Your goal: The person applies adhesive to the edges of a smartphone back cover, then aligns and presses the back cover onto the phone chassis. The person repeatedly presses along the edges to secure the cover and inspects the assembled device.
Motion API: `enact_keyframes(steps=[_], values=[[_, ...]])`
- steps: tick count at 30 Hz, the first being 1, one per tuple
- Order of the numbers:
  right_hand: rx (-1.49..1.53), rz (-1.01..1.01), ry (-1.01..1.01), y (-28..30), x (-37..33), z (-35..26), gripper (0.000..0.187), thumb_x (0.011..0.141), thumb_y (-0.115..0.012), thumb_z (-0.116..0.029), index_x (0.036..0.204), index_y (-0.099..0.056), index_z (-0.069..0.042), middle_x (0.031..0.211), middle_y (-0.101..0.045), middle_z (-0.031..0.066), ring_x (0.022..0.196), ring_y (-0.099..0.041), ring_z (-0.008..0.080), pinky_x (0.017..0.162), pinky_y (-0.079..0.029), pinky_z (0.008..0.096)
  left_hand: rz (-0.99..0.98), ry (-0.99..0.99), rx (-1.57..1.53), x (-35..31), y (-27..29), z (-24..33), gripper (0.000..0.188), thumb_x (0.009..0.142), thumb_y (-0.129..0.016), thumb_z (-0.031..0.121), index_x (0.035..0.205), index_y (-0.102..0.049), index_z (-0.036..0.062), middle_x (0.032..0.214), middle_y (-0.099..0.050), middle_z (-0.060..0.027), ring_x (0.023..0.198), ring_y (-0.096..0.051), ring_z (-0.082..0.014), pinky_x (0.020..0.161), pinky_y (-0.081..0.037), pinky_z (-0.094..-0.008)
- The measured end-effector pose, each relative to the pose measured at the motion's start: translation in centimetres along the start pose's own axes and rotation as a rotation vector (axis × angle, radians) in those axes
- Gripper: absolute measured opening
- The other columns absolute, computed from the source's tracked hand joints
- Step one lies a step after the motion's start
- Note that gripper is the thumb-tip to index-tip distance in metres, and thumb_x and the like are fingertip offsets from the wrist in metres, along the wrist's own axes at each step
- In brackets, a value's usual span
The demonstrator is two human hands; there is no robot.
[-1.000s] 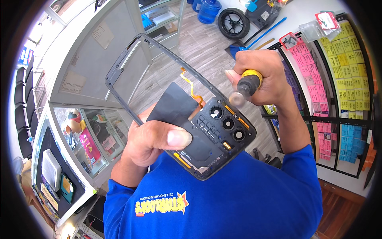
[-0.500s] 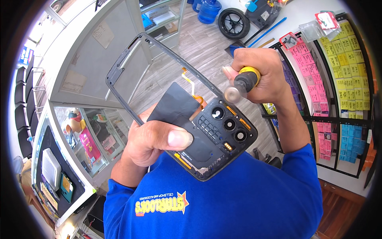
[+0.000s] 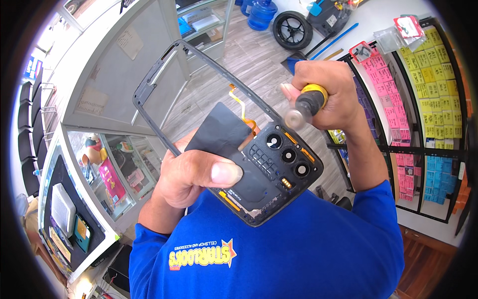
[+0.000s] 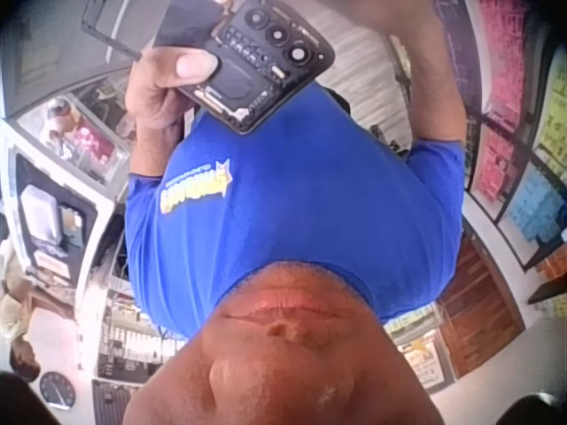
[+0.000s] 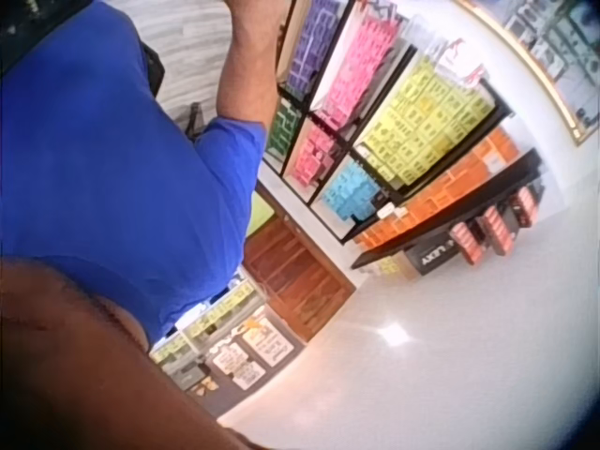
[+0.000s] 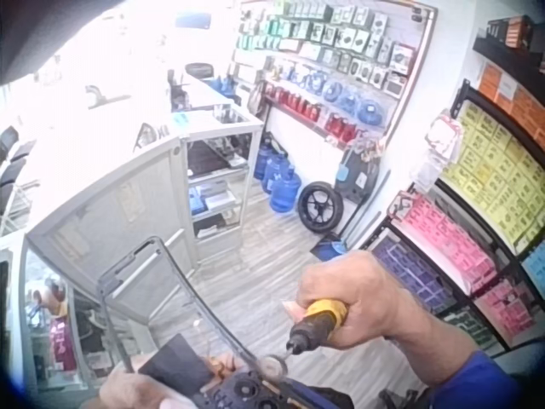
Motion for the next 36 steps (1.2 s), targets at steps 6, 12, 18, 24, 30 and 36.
enact_keyframes(steps=[6,12,18,24,30,36], values=[[-0.041,-0.018,0.014,-0.01,-0.35,0.05,0.027,0.069,-0.086,-0.014,0.084,-0.065,-0.008,0.073,-0.064,0.0084,0.063,-0.064,0.0292,0.057,-0.05,0.036,-0.03,0.043,-0.037,-0.08,-0.6,0.03,0.07,0.059,-0.064,0.021,0.121,-0.058,-0.0114,0.106,-0.064,-0.0313,0.088,-0.069,-0.0397,0.079,-0.062,-0.0501],[0.005,0.017,0.013,-0.37,0.0,0.2,0.025,0.071,-0.086,-0.015,0.084,-0.065,-0.008,0.073,-0.064,0.0084,0.063,-0.064,0.0298,0.057,-0.05,0.0359,0.001,0.046,-0.052,-0.05,-0.72,0.17,0.075,0.055,-0.065,0.02,0.122,-0.057,-0.0113,0.103,-0.064,-0.0328,0.087,-0.07,-0.0407,0.079,-0.063,-0.05],[-0.034,-0.026,-0.007,-0.17,-0.58,0.04,0.028,0.067,-0.087,-0.015,0.083,-0.065,-0.008,0.071,-0.063,0.0079,0.063,-0.063,0.0304,0.057,-0.051,0.0363,-0.032,0.086,-0.023,-0.15,-0.53,0.05,0.075,0.056,-0.065,0.021,0.124,-0.057,-0.0104,0.106,-0.066,-0.0312,0.09,-0.069,-0.0401,0.085,-0.061,-0.0488],[-0.019,0.009,0.009,-0.54,0.11,0.13,0.028,0.067,-0.087,-0.015,0.084,-0.065,-0.008,0.072,-0.064,0.0079,0.064,-0.063,0.0303,0.057,-0.05,0.0362,-0.135,0.083,-0.019,-0.29,-0.48,0.05,0.075,0.067,-0.07,0.028,0.131,-0.057,-0.0087,0.118,-0.068,-0.0205,0.107,-0.068,-0.0302,0.096,-0.052,-0.0393],[-0.01,0.004,0.006,-0.41,-0.17,0.08,0.029,0.066,-0.087,-0.016,0.084,-0.065,-0.009,0.072,-0.064,0.0082,0.064,-0.064,0.0303,0.058,-0.051,0.0362,-0.123,0.129,-0.026,-0.28,-0.48,0.22,0.077,0.065,-0.069,0.027,0.131,-0.055,-0.0092,0.116,-0.067,-0.0225,0.104,-0.068,-0.0319,0.093,-0.054,-0.0408],[-0.026,0.013,0.011,-0.54,0.34,0.44,0.028,0.067,-0.086,-0.015,0.084,-0.065,-0.009,0.072,-0.064,0.0083,0.064,-0.064,0.0299,0.057,-0.051,0.036,-0.021,0.096,0.013,-0.11,-0.62,0.4,0.08,0.053,-0.064,0.021,0.127,-0.055,-0.0091,0.104,-0.065,-0.0299,0.087,-0.07,-0.0385,0.082,-0.062,-0.0481]])
Point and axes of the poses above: each hand's wrist, its own x-axis towards the middle knuckle, its own y-axis out of the back of the hand, z = x × y, the point moved 7 cm from there along x, towards the middle knuckle
